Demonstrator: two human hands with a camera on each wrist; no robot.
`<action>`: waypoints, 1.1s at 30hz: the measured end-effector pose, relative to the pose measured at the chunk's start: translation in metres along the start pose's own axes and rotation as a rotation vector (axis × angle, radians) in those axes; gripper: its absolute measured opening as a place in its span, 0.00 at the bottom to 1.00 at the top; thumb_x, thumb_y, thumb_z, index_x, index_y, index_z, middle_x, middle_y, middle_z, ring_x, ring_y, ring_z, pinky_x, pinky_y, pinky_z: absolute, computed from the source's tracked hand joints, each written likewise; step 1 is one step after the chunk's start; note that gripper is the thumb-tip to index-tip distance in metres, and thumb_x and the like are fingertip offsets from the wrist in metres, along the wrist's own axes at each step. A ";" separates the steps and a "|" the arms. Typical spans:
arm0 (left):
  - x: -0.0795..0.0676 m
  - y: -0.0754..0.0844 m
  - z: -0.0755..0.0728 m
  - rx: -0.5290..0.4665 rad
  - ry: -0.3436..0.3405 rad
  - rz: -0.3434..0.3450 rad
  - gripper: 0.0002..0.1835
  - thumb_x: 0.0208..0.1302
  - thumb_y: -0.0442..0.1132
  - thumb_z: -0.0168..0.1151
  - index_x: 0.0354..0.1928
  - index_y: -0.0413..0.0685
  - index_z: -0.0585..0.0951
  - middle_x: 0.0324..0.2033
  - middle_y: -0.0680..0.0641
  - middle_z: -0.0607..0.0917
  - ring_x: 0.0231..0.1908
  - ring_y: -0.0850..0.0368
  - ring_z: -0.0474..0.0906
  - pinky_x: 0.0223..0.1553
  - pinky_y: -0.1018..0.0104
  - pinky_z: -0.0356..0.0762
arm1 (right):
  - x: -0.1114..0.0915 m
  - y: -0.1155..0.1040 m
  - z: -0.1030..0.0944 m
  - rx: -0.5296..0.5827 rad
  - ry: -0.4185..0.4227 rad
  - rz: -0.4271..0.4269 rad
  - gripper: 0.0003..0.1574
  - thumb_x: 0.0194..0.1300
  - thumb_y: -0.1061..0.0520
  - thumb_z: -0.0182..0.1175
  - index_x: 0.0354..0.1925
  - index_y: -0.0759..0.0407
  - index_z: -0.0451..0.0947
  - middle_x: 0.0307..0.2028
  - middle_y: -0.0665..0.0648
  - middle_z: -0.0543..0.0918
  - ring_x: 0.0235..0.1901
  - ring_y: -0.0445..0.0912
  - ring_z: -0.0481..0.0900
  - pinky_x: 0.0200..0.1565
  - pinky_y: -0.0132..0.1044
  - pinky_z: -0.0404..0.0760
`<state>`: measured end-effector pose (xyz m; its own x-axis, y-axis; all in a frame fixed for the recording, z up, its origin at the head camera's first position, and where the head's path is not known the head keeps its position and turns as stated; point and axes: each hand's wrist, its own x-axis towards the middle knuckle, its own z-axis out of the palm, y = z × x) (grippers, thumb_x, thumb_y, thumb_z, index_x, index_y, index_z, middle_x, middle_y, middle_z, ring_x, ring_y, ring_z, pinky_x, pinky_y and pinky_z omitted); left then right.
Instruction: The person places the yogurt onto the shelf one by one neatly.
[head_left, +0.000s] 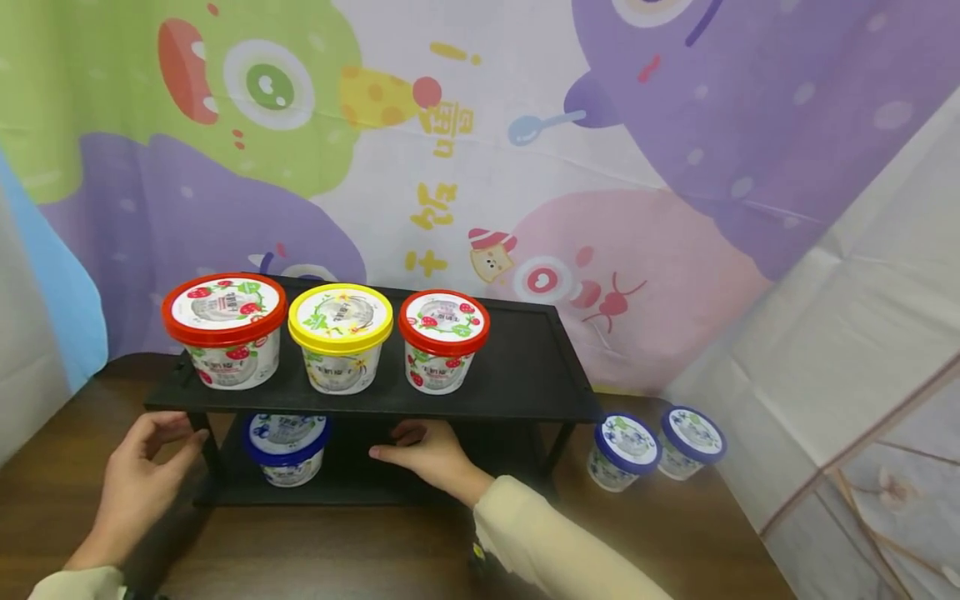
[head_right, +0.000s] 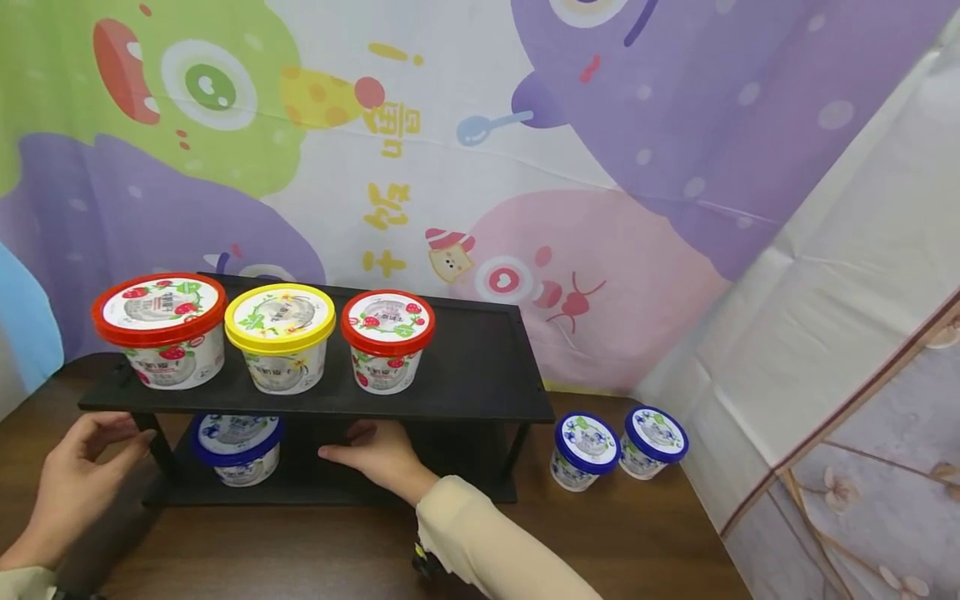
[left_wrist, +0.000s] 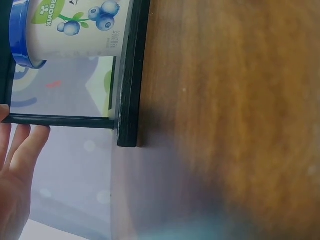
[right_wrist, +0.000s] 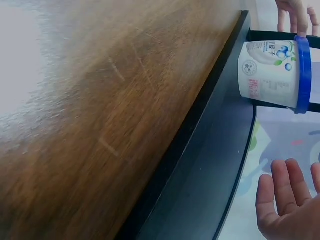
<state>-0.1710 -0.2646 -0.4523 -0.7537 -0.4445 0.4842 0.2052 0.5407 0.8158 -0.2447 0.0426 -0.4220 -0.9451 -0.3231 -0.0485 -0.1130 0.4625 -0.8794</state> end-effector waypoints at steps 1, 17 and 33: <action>0.000 0.000 0.000 -0.001 0.005 -0.003 0.17 0.51 0.21 0.63 0.44 0.32 0.72 0.33 0.77 0.70 0.34 0.89 0.67 0.37 0.94 0.64 | -0.001 0.000 -0.002 -0.007 0.001 -0.010 0.27 0.48 0.47 0.72 0.44 0.59 0.79 0.40 0.56 0.84 0.35 0.39 0.80 0.36 0.30 0.80; 0.005 -0.057 0.010 0.026 0.035 0.060 0.16 0.53 0.27 0.66 0.45 0.39 0.74 0.35 0.74 0.73 0.36 0.87 0.70 0.36 0.92 0.66 | -0.026 0.006 -0.030 0.033 0.028 -0.077 0.26 0.52 0.52 0.69 0.50 0.55 0.77 0.41 0.59 0.83 0.38 0.45 0.80 0.40 0.34 0.79; 0.007 -0.069 0.014 0.051 0.057 0.034 0.16 0.54 0.30 0.66 0.44 0.41 0.76 0.34 0.75 0.73 0.35 0.87 0.70 0.36 0.92 0.65 | -0.043 0.028 -0.053 0.096 0.080 -0.118 0.27 0.53 0.52 0.69 0.50 0.57 0.75 0.43 0.64 0.81 0.40 0.48 0.80 0.41 0.33 0.78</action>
<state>-0.1989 -0.2951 -0.5092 -0.7098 -0.4644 0.5296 0.1971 0.5909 0.7823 -0.2233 0.1129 -0.4194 -0.9489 -0.3016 0.0924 -0.1983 0.3426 -0.9183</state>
